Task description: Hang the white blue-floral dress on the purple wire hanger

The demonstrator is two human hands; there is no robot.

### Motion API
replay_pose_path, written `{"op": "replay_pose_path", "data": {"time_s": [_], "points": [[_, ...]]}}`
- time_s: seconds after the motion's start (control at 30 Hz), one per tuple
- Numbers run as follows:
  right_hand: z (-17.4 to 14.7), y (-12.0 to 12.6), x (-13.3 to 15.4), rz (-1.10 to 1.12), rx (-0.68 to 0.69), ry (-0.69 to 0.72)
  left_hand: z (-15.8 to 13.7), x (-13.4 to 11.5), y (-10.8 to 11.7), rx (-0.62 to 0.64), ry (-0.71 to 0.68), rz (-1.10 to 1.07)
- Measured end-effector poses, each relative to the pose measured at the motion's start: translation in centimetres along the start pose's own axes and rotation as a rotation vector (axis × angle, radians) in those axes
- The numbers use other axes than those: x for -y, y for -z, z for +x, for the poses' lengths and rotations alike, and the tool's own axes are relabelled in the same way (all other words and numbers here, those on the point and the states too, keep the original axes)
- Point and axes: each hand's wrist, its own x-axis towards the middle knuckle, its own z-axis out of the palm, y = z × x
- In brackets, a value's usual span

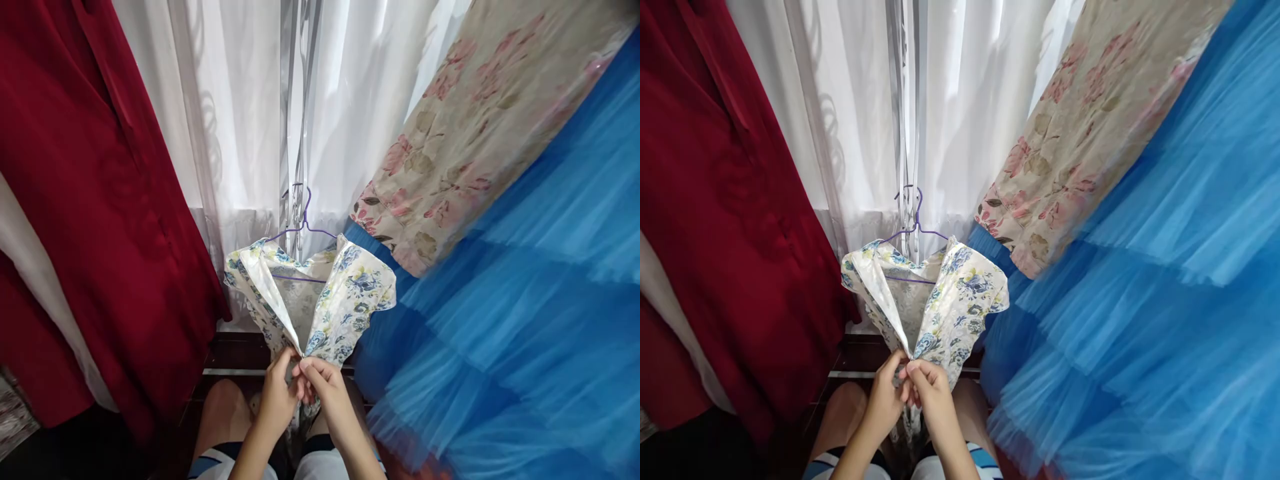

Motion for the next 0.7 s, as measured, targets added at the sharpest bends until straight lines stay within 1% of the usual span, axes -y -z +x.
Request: {"op": "replay_pose_path", "data": {"time_s": [0.1, 0.2, 0.23, 0.3, 0.4, 0.47, 0.53, 0.6, 0.7], "points": [[0.0, 0.2, 0.0, 0.008, -0.006, -0.008, 0.5, -0.1, -0.2, 0.016, -0.059, 0.076], [0.5, 0.5, 1.2, 0.065, -0.102, -0.012, 0.4, -0.7, 0.4, 0.052, -0.101, 0.169], [1.0, 0.5, 2.1, 0.088, -0.136, -0.006, 0.2, -1.0, 0.6, 0.069, -0.107, 0.21], [2.6, 0.5, 4.9, 0.119, -0.165, 0.035, 0.0, -2.1, 0.9, 0.125, -0.108, 0.308], [6.3, 0.2, 10.4, 0.098, -0.089, 0.115, 0.2, -3.9, 1.7, 0.22, -0.125, 0.48], [9.0, 0.1, 14.1, 0.117, -0.05, 0.119, 0.6, -4.6, 2.6, 0.283, -0.145, 0.58], [10.9, 0.0, 16.9, 0.137, -0.024, 0.116, 1.1, -4.8, 3.4, 0.346, -0.166, 0.653], [11.9, -0.2, 18.2, 0.139, -0.009, 0.117, 1.5, -4.5, 4.2, 0.404, -0.164, 0.679], [11.4, -0.9, 17.9, 0.112, 0.003, 0.138, 2.1, -4.2, 4.9, 0.497, -0.117, 0.578]]}}
